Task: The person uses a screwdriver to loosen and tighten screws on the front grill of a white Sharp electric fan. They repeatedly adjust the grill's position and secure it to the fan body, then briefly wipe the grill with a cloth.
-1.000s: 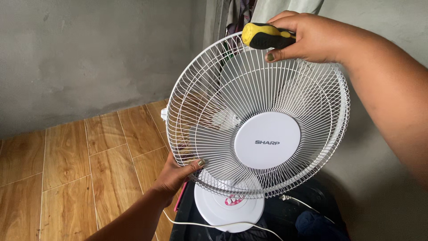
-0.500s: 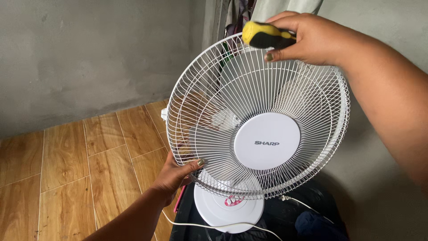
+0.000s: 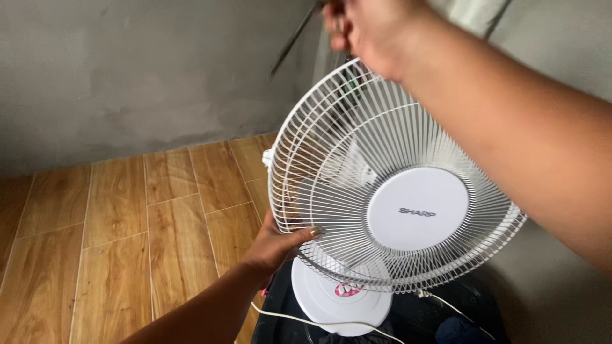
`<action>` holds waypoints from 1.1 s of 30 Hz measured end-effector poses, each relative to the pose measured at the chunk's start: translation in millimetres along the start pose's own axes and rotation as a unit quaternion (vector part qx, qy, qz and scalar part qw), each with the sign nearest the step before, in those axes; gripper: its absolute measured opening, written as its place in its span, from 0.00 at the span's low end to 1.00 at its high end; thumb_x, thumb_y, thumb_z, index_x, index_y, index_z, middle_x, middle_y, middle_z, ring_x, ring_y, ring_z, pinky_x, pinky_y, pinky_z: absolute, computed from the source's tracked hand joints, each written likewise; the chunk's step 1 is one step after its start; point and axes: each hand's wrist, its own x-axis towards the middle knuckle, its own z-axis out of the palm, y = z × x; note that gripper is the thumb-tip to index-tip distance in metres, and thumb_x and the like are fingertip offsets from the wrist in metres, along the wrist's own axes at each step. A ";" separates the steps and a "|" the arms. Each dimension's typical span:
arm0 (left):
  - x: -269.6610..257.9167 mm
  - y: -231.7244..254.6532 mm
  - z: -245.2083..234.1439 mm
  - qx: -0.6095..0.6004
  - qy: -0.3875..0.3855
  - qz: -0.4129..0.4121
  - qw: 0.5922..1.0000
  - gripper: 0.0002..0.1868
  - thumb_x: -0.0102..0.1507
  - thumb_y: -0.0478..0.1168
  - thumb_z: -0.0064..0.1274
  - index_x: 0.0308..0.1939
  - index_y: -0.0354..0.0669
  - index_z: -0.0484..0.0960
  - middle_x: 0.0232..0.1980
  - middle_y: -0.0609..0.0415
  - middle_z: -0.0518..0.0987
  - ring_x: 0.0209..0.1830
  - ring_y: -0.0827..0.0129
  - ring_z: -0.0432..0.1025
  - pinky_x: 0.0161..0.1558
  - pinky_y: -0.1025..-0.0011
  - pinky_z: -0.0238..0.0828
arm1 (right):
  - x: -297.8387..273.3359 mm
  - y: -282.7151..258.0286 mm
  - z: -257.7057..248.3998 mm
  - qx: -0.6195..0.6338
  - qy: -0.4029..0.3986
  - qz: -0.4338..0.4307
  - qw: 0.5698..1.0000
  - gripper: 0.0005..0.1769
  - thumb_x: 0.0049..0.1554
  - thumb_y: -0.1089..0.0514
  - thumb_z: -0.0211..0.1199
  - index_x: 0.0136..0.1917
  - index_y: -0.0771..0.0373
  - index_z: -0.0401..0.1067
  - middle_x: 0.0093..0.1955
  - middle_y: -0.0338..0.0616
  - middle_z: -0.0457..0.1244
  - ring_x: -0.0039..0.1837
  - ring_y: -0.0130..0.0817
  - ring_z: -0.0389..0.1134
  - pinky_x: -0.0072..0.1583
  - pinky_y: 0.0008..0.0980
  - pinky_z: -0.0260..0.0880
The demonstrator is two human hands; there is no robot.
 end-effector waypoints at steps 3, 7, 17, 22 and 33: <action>-1.7 2.4 2.4 0.010 0.001 0.008 1.000 0.58 0.45 0.46 0.72 0.72 0.48 0.51 0.62 0.39 0.78 0.63 0.49 0.75 0.62 0.49 0.75 | 8.2 18.1 30.5 -0.212 0.031 0.053 0.975 0.17 0.60 0.42 0.64 0.46 0.59 0.73 0.39 0.41 0.64 0.36 0.27 0.65 0.36 0.29 0.65; -7.2 7.7 3.9 0.023 -0.003 0.006 1.000 0.64 0.42 0.48 0.71 0.75 0.54 0.46 0.62 0.39 0.77 0.63 0.49 0.74 0.63 0.49 0.74 | 12.6 19.5 54.4 -0.297 -0.046 0.037 0.953 0.20 0.54 0.49 0.75 0.50 0.64 0.72 0.43 0.43 0.70 0.40 0.27 0.74 0.42 0.26 0.77; -6.9 8.2 7.7 0.001 -0.009 0.031 0.999 0.65 0.41 0.47 0.73 0.75 0.51 0.47 0.60 0.36 0.78 0.62 0.47 0.76 0.60 0.48 0.75 | 17.1 28.8 68.4 -0.354 -0.085 0.077 0.928 0.28 0.50 0.53 0.78 0.56 0.67 0.68 0.46 0.45 0.70 0.45 0.30 0.75 0.46 0.29 0.79; -5.5 6.3 6.7 -0.004 -0.006 0.025 1.000 0.64 0.41 0.47 0.73 0.74 0.48 0.48 0.61 0.35 0.78 0.62 0.46 0.75 0.59 0.48 0.73 | 19.6 24.3 68.4 -0.362 -0.089 0.092 0.923 0.38 0.49 0.54 0.78 0.65 0.67 0.61 0.47 0.44 0.70 0.46 0.31 0.76 0.46 0.29 0.80; -7.0 6.1 7.9 0.009 0.008 0.014 1.000 0.62 0.41 0.49 0.73 0.74 0.49 0.51 0.62 0.37 0.79 0.63 0.47 0.75 0.63 0.47 0.74 | 23.3 29.4 61.5 -0.290 -0.059 0.113 0.948 0.32 0.60 0.48 0.71 0.72 0.57 0.65 0.58 0.46 0.69 0.55 0.32 0.71 0.50 0.31 0.74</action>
